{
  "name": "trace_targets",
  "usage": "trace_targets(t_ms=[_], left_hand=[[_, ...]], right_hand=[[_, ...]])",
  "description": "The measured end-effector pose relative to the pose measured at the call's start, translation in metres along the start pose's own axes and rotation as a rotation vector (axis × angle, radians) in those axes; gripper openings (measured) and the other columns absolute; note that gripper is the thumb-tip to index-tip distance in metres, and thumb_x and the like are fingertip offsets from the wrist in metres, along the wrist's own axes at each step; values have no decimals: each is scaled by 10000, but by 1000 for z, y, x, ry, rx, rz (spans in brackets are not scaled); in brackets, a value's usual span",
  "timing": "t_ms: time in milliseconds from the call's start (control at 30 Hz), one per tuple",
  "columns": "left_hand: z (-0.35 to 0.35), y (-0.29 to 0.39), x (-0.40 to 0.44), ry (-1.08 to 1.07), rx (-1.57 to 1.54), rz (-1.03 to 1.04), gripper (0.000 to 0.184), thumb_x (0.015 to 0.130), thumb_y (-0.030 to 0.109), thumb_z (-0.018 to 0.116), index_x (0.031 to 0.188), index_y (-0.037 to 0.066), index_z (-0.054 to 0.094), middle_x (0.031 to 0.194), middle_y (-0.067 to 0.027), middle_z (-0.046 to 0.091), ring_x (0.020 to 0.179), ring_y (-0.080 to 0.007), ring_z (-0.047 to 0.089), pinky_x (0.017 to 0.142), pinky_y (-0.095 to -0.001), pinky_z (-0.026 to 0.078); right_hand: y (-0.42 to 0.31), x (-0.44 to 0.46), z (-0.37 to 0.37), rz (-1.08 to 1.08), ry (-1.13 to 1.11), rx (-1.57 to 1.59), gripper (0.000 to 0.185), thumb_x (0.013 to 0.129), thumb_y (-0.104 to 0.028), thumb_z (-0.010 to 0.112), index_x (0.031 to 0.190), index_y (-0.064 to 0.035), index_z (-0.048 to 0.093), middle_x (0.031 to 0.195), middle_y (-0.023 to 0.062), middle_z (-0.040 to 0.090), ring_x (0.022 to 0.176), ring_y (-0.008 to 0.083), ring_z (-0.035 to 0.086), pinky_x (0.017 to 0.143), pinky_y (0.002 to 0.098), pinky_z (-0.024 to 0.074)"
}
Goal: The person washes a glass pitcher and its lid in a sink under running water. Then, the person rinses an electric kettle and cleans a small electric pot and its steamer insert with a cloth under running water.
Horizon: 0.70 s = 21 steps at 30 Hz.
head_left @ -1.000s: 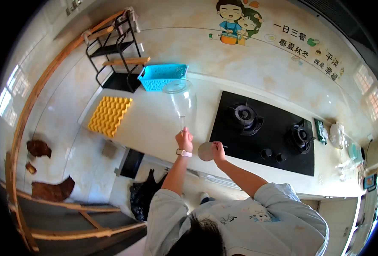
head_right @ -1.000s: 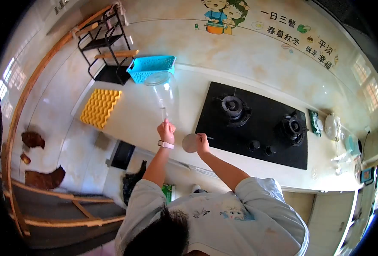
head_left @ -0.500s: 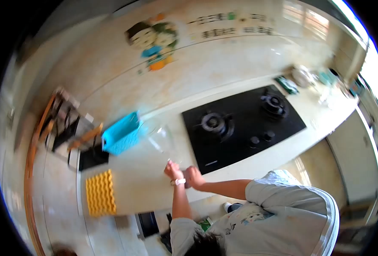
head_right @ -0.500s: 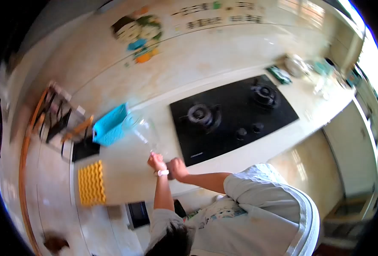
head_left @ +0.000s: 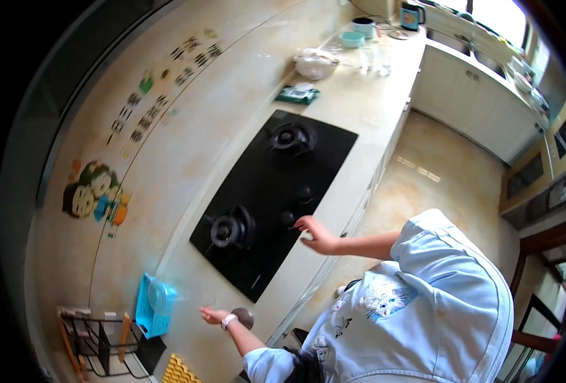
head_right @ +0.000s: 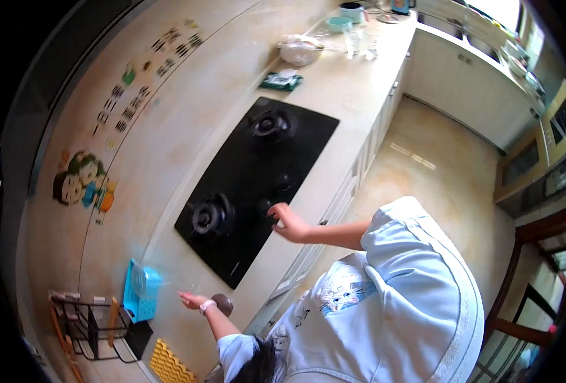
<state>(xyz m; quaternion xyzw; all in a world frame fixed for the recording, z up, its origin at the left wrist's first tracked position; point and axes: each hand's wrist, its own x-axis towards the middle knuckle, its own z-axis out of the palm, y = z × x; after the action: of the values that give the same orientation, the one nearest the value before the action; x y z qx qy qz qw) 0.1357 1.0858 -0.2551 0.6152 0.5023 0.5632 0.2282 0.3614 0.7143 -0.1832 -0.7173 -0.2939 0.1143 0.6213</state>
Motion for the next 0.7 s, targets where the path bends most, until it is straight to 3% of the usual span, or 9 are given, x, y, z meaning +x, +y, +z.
trace_targets(t_ms=[67, 200, 267, 333, 433, 500, 567, 633, 700], left_hand=[[-11, 18, -13, -37, -5, -105, 602, 821, 530, 373, 778, -52, 519, 859, -207, 494, 820, -298, 451, 776, -417, 346], [-27, 45, -29, -100, 389, -109, 671, 785, 568, 399, 1060, -36, 498, 1107, -223, 466, 1049, -334, 427, 895, -438, 312], [-23, 29, -29, 88, 429, -288, 760, 750, 600, 423, 1142, -51, 436, 1185, -254, 415, 1138, -353, 367, 936, -439, 292], [-30, 82, -53, 75, 586, -273, 821, 757, 586, 432, 1216, -84, 315, 1177, -295, 387, 1120, -401, 362, 925, -442, 309], [-27, 156, -102, 122, 568, -247, 776, 762, 554, 457, 1197, -79, 343, 1167, -278, 407, 1093, -410, 383, 907, -449, 325], [-8, 186, -138, 338, 619, 0, 703, 763, 510, 500, 1174, -48, 380, 1135, -261, 436, 1041, -398, 425, 877, -452, 345], [25, 218, -188, 312, 635, 99, 660, 765, 488, 515, 1157, -31, 399, 1115, -249, 451, 1022, -385, 438, 858, -454, 353], [68, 246, -245, 268, 639, 375, 551, 768, 435, 547, 1116, 22, 439, 1072, -198, 481, 986, -351, 459, 816, -447, 371], [110, 286, -303, 96, 607, 505, 490, 755, 383, 577, 1118, 84, 441, 1090, -141, 466, 986, -330, 455, 804, -443, 369]], right_hand=[[17, -10, -70, 62, 173, -17, 374, 712, -14, 542, 1053, -71, 400, 1053, 111, 403, 919, 240, 477, 760, 319, 430], [73, -47, -225, 193, 458, -77, 380, 715, -14, 520, 1071, -64, 399, 1040, 107, 413, 909, 214, 473, 744, 303, 425], [81, -71, -302, 266, 548, -68, 369, 715, -13, 506, 1065, -57, 399, 1047, 112, 404, 908, 214, 467, 740, 299, 423], [92, -94, -373, 228, 657, 0, 357, 716, -11, 490, 1059, -50, 399, 1051, 112, 392, 905, 213, 461, 736, 295, 423], [111, -138, -471, 309, 841, -78, 346, 723, -12, 489, 1056, -56, 404, 1051, 73, 423, 901, 167, 473, 748, 274, 417], [122, -169, -525, 338, 973, -113, 331, 716, -25, 482, 1041, -34, 419, 1040, 97, 428, 859, 180, 483, 743, 287, 426], [132, -199, -564, 358, 1063, -101, 318, 725, -30, 484, 1036, -32, 421, 1025, 93, 440, 838, 167, 486, 737, 280, 423], [142, -226, -592, 379, 1163, -92, 305, 734, -35, 486, 1032, -30, 423, 1010, 88, 452, 817, 153, 489, 731, 273, 420], [153, -247, -614, 477, 1228, -27, 288, 750, -40, 495, 1029, -34, 425, 1002, 77, 459, 791, 122, 481, 717, 257, 412]])
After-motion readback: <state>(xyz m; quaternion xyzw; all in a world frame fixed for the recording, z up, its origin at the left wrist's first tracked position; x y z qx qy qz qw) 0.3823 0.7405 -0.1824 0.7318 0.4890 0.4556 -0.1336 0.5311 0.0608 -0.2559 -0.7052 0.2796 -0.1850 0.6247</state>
